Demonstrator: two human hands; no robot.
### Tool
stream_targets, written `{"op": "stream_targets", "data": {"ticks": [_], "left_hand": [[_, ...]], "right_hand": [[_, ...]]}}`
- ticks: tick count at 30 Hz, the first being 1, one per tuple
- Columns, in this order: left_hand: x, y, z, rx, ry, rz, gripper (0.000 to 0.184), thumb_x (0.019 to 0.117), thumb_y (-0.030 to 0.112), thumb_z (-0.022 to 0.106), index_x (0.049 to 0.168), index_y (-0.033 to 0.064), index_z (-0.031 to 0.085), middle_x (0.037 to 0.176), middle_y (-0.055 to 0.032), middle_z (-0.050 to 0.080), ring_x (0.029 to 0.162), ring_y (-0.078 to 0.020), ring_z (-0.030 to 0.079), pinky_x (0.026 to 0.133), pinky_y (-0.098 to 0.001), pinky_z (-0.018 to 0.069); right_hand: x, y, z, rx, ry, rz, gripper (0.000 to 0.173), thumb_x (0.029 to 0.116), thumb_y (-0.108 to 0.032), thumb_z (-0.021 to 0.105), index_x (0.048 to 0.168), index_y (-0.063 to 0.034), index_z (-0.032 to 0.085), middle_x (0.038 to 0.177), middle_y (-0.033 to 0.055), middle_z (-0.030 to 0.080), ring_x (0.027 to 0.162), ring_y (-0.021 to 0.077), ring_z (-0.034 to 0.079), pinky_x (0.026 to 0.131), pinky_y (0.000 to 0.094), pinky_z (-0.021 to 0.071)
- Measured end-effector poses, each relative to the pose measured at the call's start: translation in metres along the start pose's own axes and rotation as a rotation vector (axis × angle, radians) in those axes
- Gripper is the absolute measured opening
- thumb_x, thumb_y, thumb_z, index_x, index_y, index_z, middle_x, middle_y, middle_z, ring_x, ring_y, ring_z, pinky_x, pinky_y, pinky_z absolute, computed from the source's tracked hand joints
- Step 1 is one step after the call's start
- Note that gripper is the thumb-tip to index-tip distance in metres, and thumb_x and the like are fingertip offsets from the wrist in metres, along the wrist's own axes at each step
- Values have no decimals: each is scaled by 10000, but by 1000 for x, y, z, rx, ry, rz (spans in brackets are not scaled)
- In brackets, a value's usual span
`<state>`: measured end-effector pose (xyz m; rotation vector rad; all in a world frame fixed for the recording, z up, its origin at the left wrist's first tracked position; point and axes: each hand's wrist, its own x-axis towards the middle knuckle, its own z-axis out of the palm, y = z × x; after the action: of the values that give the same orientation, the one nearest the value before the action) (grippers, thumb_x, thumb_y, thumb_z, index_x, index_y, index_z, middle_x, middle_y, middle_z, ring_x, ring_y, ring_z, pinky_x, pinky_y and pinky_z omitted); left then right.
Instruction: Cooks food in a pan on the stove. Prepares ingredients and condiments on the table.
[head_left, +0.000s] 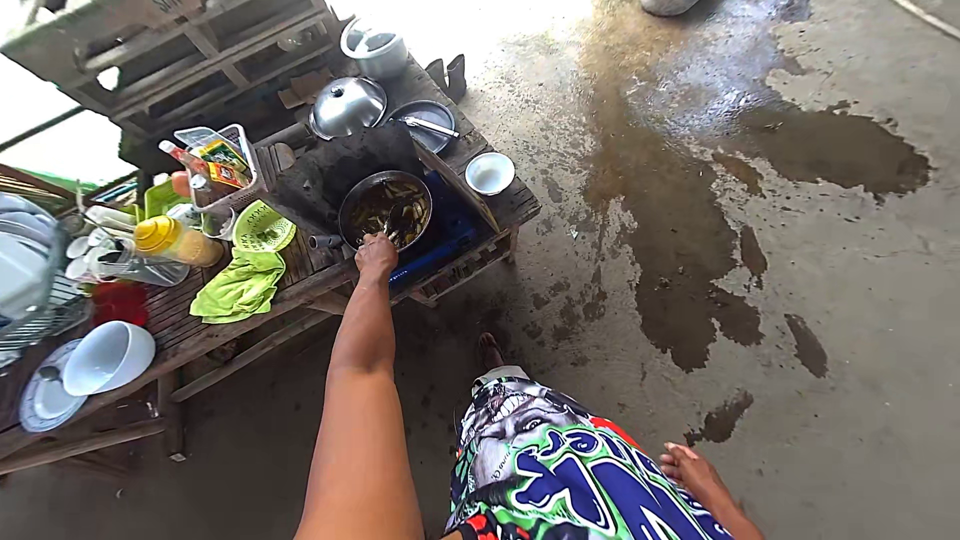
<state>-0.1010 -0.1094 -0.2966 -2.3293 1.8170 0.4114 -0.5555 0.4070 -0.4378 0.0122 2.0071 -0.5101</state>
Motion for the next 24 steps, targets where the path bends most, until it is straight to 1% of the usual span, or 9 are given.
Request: {"op": "stream_targets", "data": {"ticks": [4, 6, 9, 10, 13, 14, 16, 19, 24], "left_hand": [[-18, -2, -4, -26, 45, -26, 441, 967, 139, 605, 1396, 46, 568, 1429, -292, 517, 1182, -485, 614, 906, -667, 523], [-30, -7, -4, -31, 48, -29, 405, 954, 135, 611, 1349, 45, 603, 1416, -292, 531, 1181, -487, 613, 901, -677, 516], [-47, -17, -2, -94, 77, -61, 475, 953, 140, 601, 1419, 68, 549, 1415, -282, 532, 1207, -472, 607, 935, -663, 512], [-52, -20, -1, -99, 69, -63, 470, 955, 143, 606, 1414, 62, 553, 1413, -281, 534, 1217, -469, 602, 942, -661, 510], [-63, -25, -2, -96, 41, -52, 468, 956, 147, 618, 1411, 57, 553, 1422, -272, 530, 1231, -460, 597, 960, -648, 508], [-62, -25, -4, -100, 45, -43, 471, 955, 132, 612, 1416, 62, 553, 1420, -273, 531, 1223, -460, 602, 956, -645, 513], [-56, -24, -6, -102, 43, -21, 479, 948, 98, 606, 1423, 71, 549, 1422, -274, 526, 1213, -462, 606, 945, -646, 520], [-34, -16, -8, -86, 41, 11, 504, 944, 89, 612, 1442, 80, 537, 1434, -283, 515, 1220, -470, 600, 945, -653, 520], [18, -6, -6, -66, -6, 86, 540, 921, 124, 667, 1442, 71, 537, 1455, -288, 494, 1218, -484, 596, 950, -662, 517]], "right_hand": [[3, 31, -10, -4, -11, 23, 435, 1140, -273, 372, 1451, 12, 478, 1228, 240, 616, 922, 263, 645, 812, 423, 528], [2, 49, -12, -18, -26, 39, 431, 1138, -276, 381, 1445, 7, 486, 1207, 230, 622, 897, 248, 647, 794, 409, 533], [-2, 72, -10, -96, -59, 74, 428, 1138, -274, 387, 1439, 7, 500, 1224, 232, 626, 922, 255, 649, 818, 417, 526], [-5, 79, -9, -133, -73, 89, 425, 1137, -272, 391, 1435, 7, 506, 1226, 233, 624, 938, 257, 649, 832, 420, 526], [-8, 86, -6, -160, -99, 113, 426, 1137, -269, 389, 1442, 6, 502, 1243, 238, 613, 979, 262, 642, 859, 426, 520], [-3, 87, -3, -138, -97, 111, 427, 1138, -278, 380, 1441, 1, 493, 1227, 231, 606, 957, 258, 632, 839, 424, 518], [10, 87, 3, -77, -88, 85, 438, 1137, -301, 378, 1438, -5, 491, 1197, 219, 611, 918, 260, 631, 798, 431, 527], [15, 71, 14, 5, -56, 33, 430, 1131, -321, 395, 1428, -29, 502, 1150, 178, 628, 847, 226, 627, 741, 405, 523], [-9, 54, 44, 61, 11, 36, 403, 1129, -301, 412, 1402, -30, 531, 1114, 162, 640, 814, 202, 629, 712, 374, 523]]}}
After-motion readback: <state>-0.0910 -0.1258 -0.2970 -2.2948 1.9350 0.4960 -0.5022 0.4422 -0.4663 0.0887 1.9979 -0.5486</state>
